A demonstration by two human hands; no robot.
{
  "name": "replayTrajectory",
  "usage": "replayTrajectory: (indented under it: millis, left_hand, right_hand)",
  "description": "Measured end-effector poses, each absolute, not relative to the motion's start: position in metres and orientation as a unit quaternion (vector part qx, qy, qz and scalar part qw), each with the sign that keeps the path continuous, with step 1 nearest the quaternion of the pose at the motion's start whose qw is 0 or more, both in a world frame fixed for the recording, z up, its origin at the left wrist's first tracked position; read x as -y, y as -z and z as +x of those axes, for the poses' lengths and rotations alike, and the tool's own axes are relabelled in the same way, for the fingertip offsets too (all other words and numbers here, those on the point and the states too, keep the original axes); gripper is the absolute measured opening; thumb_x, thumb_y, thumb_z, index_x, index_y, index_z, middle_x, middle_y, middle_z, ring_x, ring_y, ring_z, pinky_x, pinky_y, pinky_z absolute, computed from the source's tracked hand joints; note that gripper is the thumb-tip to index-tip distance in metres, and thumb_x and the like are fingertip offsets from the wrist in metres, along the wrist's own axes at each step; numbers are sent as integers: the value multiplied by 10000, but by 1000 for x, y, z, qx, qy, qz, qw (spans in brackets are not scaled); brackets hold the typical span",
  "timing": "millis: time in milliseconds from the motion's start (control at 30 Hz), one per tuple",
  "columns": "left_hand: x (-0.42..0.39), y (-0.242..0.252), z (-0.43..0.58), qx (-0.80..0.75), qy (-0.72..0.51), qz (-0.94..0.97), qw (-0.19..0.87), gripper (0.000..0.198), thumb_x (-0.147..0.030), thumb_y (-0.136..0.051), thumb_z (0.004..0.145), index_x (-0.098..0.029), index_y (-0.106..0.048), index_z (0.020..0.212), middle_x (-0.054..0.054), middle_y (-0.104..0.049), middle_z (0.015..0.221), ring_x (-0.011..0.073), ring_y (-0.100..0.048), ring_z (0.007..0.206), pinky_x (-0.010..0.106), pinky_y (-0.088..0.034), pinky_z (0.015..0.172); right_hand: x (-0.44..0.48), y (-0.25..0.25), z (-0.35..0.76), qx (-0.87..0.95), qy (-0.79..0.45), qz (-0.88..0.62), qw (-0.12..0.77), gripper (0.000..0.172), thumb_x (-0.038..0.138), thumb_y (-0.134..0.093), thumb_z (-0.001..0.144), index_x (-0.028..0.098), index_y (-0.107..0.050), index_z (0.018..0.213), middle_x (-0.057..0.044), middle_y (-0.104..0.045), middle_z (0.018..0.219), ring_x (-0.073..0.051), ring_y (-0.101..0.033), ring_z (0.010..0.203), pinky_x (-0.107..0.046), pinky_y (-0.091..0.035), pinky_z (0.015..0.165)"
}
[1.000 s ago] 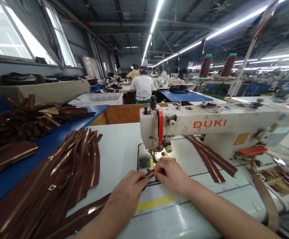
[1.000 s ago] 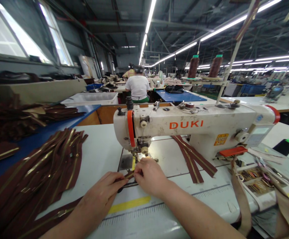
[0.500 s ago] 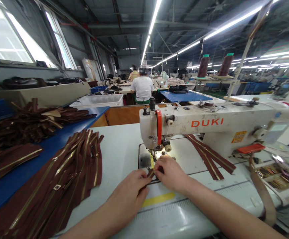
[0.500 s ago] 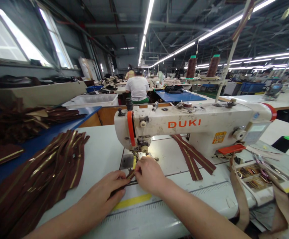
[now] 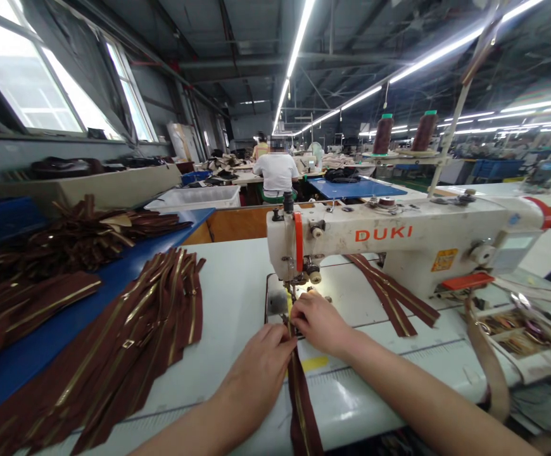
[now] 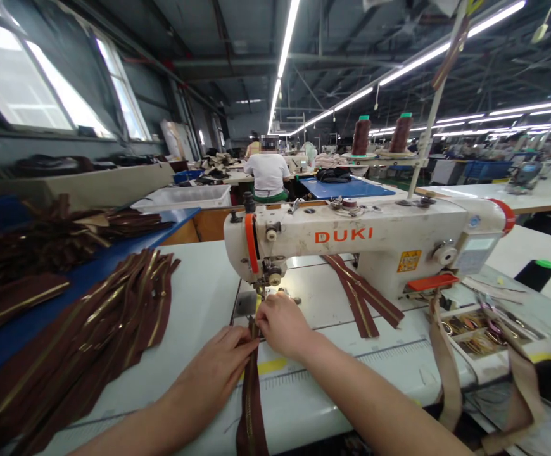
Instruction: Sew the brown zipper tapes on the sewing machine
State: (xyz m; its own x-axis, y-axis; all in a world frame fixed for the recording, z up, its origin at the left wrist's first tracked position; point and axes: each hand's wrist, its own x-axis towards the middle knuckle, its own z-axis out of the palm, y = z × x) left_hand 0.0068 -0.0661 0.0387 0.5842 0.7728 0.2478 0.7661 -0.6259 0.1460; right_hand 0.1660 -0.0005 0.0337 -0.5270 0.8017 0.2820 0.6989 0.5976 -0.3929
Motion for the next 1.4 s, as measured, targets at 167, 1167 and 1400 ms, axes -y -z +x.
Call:
replayTrajectory:
  millis: [167,1167,1400]
  left_hand:
    - [61,-37,-2,-361,-124,922,-70,340,-35,-426,823,-129,-612,1092,117,-627,1148,247,-554,1083,413,-469,941]
    - [16,-29,-10,-328,-94,937,-71,370,-55,-354,879,-100,-572,1174,129,-604,1258,201,-522,1205,368,-419,1025]
    - [14,-25,-10,-320,-70,938,-110,387,-24,-355,856,-64,-545,1191,164,-590,1262,227,-537,1185,372,-448,987]
  right_hand:
    - [2,-31,165,861,-113,-440,230,123,90,-548,823,152,-647,786,-48,-626,842,-182,-514,867,-271,-369,766]
    - [17,-29,188,923,-7,-309,231,217,148,-463,916,141,-659,824,-72,-642,806,-191,-544,814,-300,-464,796]
    - [17,-26,187,926,30,-311,209,193,149,-464,916,140,-642,843,-60,-631,835,-198,-528,818,-309,-459,799]
